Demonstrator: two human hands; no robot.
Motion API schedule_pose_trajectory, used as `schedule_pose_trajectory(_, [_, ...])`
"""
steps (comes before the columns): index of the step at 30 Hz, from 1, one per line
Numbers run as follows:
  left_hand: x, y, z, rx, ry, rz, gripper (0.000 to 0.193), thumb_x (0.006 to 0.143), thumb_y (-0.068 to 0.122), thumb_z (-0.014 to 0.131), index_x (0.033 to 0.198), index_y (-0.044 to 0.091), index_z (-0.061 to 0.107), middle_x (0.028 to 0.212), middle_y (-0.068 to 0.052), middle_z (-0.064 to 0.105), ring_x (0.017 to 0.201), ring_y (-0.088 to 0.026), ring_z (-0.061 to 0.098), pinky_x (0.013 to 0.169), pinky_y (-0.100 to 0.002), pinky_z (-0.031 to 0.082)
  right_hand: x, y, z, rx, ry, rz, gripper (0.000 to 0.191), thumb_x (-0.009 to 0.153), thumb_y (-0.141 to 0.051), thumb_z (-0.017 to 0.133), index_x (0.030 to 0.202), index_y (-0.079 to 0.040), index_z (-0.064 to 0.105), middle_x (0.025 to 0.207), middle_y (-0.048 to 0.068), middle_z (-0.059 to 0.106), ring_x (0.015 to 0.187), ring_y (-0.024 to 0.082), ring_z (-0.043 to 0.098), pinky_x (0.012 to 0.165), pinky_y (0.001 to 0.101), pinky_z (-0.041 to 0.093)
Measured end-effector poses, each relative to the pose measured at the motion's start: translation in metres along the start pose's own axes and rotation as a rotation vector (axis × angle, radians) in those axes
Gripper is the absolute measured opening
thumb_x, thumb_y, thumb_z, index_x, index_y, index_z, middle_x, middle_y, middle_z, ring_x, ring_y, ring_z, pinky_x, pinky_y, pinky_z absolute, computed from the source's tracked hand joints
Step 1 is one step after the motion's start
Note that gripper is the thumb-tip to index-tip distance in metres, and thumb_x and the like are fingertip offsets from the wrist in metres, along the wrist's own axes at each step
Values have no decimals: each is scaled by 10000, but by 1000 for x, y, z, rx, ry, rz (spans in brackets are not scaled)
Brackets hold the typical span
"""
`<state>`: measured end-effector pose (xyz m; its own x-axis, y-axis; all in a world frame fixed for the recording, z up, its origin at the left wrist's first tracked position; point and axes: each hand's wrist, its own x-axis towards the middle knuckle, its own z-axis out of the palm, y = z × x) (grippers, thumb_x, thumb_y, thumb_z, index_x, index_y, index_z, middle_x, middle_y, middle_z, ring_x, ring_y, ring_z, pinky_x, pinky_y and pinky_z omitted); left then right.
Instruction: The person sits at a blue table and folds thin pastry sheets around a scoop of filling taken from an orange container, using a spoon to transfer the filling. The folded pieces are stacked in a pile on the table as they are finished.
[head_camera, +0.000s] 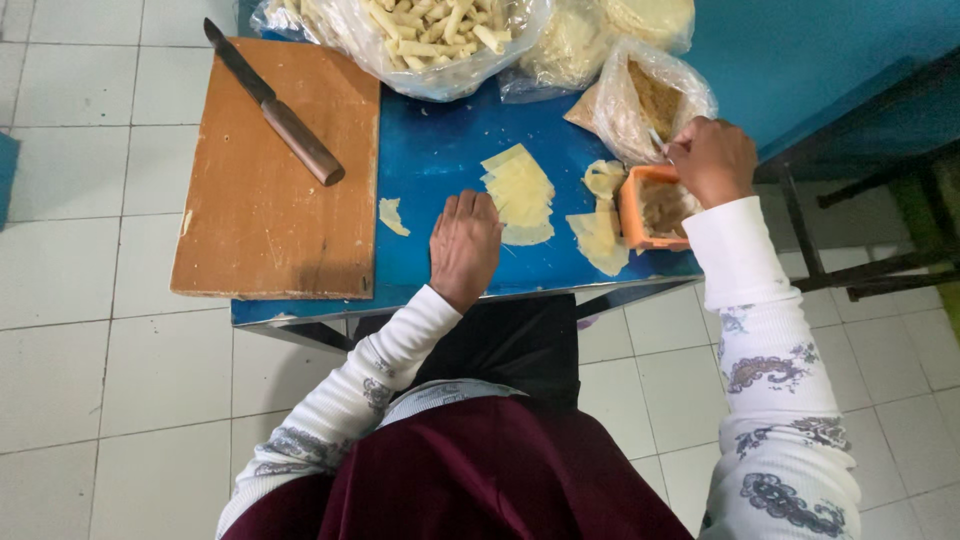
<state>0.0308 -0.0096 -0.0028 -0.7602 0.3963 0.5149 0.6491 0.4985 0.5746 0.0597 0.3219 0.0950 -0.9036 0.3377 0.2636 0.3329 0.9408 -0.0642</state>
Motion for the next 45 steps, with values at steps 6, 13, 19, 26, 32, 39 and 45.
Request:
schedule_pose_trajectory(6, [2, 5, -4, -179, 16, -14, 254, 834, 9, 744, 944, 46, 517, 897, -136, 609, 859, -370, 620, 734, -469, 500, 2, -9, 0, -39, 12, 21, 145, 878, -254, 791, 912, -114, 773, 893, 127, 759, 837, 371, 712, 752, 481, 544])
schedule_pose_trajectory(13, [2, 7, -10, -304, 51, -68, 325, 787, -99, 717, 986, 32, 496, 959, -169, 638, 832, -385, 672, 666, -447, 517, -8, 1, -5, -83, 195, -53, 51, 957, -125, 737, 941, -115, 784, 944, 118, 762, 868, 340, 725, 784, 449, 554])
schedule_pose_trajectory(19, [2, 2, -6, -357, 2, -143, 322, 816, -116, 692, 1027, 24, 493, 975, -185, 643, 806, -360, 696, 663, -431, 538, -13, 6, -3, 235, 48, 27, 94, 952, -102, 732, 1006, -64, 799, 919, 125, 767, 800, 264, 732, 742, 374, 553])
schedule_pose_trajectory(26, [0, -3, -1, -413, 42, -93, 367, 817, -121, 696, 1086, 24, 494, 998, -195, 649, 874, -329, 715, 680, -386, 566, -13, 33, -14, 648, -48, 173, 150, 975, -72, 718, 1103, -15, 771, 936, 64, 752, 790, 84, 665, 670, 260, 511])
schedule_pose_trajectory(32, [0, -2, -2, -448, 22, -116, 402, 809, -114, 724, 1111, 30, 501, 944, -156, 624, 785, -254, 689, 663, -338, 562, -27, 41, -22, 951, -169, 168, 176, 1014, -48, 677, 1167, 19, 730, 1041, 35, 744, 884, 64, 657, 775, 223, 522])
schedule_pose_trajectory(39, [-1, -2, -2, -486, 35, -139, 400, 810, -110, 731, 1115, 28, 511, 933, -142, 628, 766, -223, 684, 663, -321, 562, -43, -15, -10, 859, -479, -61, 193, 984, -82, 666, 1149, 2, 721, 1000, 31, 732, 876, 68, 645, 765, 225, 516])
schedule_pose_trajectory(45, [-2, -3, -4, -542, 29, -146, 379, 838, -108, 710, 1138, 22, 518, 928, -134, 644, 789, -211, 696, 671, -306, 562, -59, -64, 3, 826, -579, -189, 145, 970, -82, 670, 1060, 8, 738, 909, 62, 746, 818, 73, 656, 740, 245, 521])
